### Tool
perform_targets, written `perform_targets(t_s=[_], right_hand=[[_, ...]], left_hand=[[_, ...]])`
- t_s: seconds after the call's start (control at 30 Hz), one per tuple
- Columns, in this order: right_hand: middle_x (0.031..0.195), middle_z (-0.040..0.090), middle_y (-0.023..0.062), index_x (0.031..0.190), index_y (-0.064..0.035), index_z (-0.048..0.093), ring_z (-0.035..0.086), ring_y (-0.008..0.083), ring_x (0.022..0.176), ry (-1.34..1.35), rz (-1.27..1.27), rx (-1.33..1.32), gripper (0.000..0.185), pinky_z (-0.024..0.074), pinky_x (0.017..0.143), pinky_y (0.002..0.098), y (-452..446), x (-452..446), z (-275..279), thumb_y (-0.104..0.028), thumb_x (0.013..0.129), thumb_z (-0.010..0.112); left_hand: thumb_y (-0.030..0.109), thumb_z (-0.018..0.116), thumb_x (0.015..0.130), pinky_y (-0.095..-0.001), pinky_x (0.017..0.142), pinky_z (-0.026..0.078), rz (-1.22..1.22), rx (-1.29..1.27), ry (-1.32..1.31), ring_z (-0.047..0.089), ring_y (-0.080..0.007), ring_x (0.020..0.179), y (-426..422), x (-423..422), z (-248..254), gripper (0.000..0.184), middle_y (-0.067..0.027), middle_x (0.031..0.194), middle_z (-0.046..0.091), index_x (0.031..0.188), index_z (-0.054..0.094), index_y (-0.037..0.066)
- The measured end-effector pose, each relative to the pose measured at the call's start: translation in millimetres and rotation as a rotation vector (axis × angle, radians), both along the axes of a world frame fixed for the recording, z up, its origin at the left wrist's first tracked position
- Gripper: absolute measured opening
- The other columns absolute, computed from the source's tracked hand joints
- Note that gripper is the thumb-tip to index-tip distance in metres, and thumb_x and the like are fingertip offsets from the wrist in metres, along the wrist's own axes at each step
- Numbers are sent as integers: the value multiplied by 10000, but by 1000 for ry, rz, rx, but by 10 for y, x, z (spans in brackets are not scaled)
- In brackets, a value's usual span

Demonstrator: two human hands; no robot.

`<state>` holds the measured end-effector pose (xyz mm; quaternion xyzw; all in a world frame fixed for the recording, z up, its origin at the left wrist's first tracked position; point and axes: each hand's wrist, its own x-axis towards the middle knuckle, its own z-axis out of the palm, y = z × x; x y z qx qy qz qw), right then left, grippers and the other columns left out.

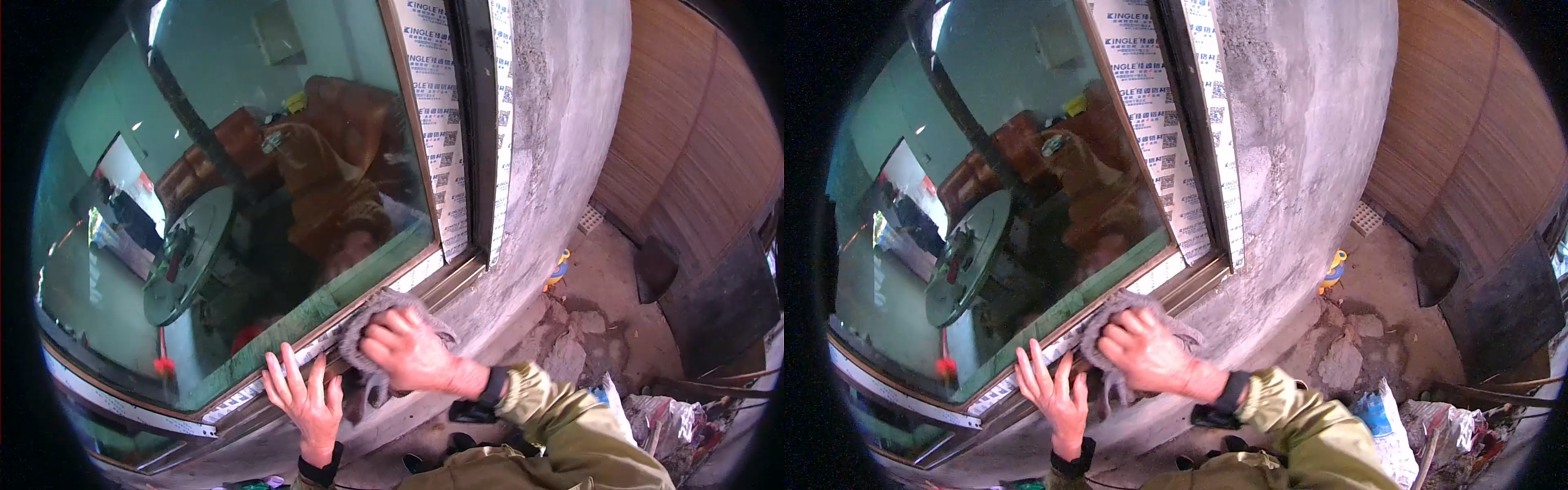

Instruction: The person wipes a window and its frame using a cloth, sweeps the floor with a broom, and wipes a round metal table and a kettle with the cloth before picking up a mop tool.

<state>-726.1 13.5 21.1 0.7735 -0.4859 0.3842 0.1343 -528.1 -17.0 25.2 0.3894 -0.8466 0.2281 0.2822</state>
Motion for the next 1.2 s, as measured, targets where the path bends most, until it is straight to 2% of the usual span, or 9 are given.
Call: perform_targets(t_s=[0.33, 0.4, 0.5, 0.7, 0.87, 1.0, 1.07, 1.13, 1.2], right_hand=[[900, 533, 85, 864, -40, 521, 468, 264, 949, 201, -438, 78, 317, 374, 837, 379, 278, -895, 192, -78, 551, 552], [902, 534, 109, 900, -17, 519, 492, 290, 913, 103, -391, 46, 320, 394, 801, 373, 335, -901, 160, -14, 581, 538], [874, 517, 174, 950, 18, 494, 508, 379, 778, -640, -393, -9, 300, 423, 718, 366, 445, -937, 30, 67, 654, 491], [848, 516, 140, 789, -24, 496, 463, 287, 878, 52, -702, 33, 279, 346, 768, 401, 190, -734, 243, -13, 513, 537], [896, 507, 169, 812, 12, 500, 421, 364, 981, 45, -527, 56, 323, 342, 845, 454, 158, -266, 48, -82, 513, 579], [965, 513, 181, 868, 29, 496, 456, 350, 974, -399, -98, 11, 363, 383, 840, 398, 234, -179, -127, -31, 514, 547], [1000, 538, 134, 972, 12, 523, 515, 242, 962, -721, -76, 115, 298, 412, 842, 324, 454, -209, -189, -61, 693, 600], [975, 554, 110, 1028, 19, 524, 524, 242, 884, -1731, 95, 225, 256, 430, 805, 327, 615, -331, -325, -128, 825, 474], [991, 558, 76, 1050, 14, 528, 525, 187, 895, -2012, 135, 267, 302, 429, 827, 305, 744, -603, -529, -224, 906, 413]], left_hand=[[320, 505, 829, -481, 1006, 166, -53, 83, 101, 219, -360, 1270, 19, 37, -42, 393, -181, 1359, 299, 1145, 531, 88], [322, 501, 831, -471, 1001, 176, -48, 91, 149, 239, -347, 1262, 66, 93, -34, 410, -167, 1346, 322, 1161, 520, 79], [303, 534, 806, -456, 976, 219, -115, 65, 198, 345, -298, 1183, 140, 245, -126, 419, -118, 1242, 428, 1155, 518, 71], [288, 573, 774, -447, 947, 260, -102, 114, 180, 416, -254, 1074, 187, 250, -119, 414, -84, 1136, 483, 1124, 535, 72], [298, 582, 769, -445, 940, 265, -137, 127, 199, 421, -244, 1059, 138, 122, -110, 419, -78, 1147, 485, 1124, 538, 79], [280, 585, 768, -439, 940, 266, -187, 137, 187, 418, -257, 1063, 110, -51, -141, 430, -98, 1179, 471, 1133, 523, 61], [261, 592, 768, -431, 931, 265, -186, 175, 216, 421, -299, 1057, 135, -111, -138, 450, -114, 1186, 462, 1149, 505, 38], [278, 606, 761, -433, 915, 284, -194, 155, 232, 425, -316, 1049, 134, -139, -164, 479, -130, 1176, 463, 1157, 498, 32], [285, 617, 753, -437, 897, 304, -206, 157, 239, 432, -320, 1044, 139, -167, -119, 487, -136, 1160, 469, 1152, 504, 30]])
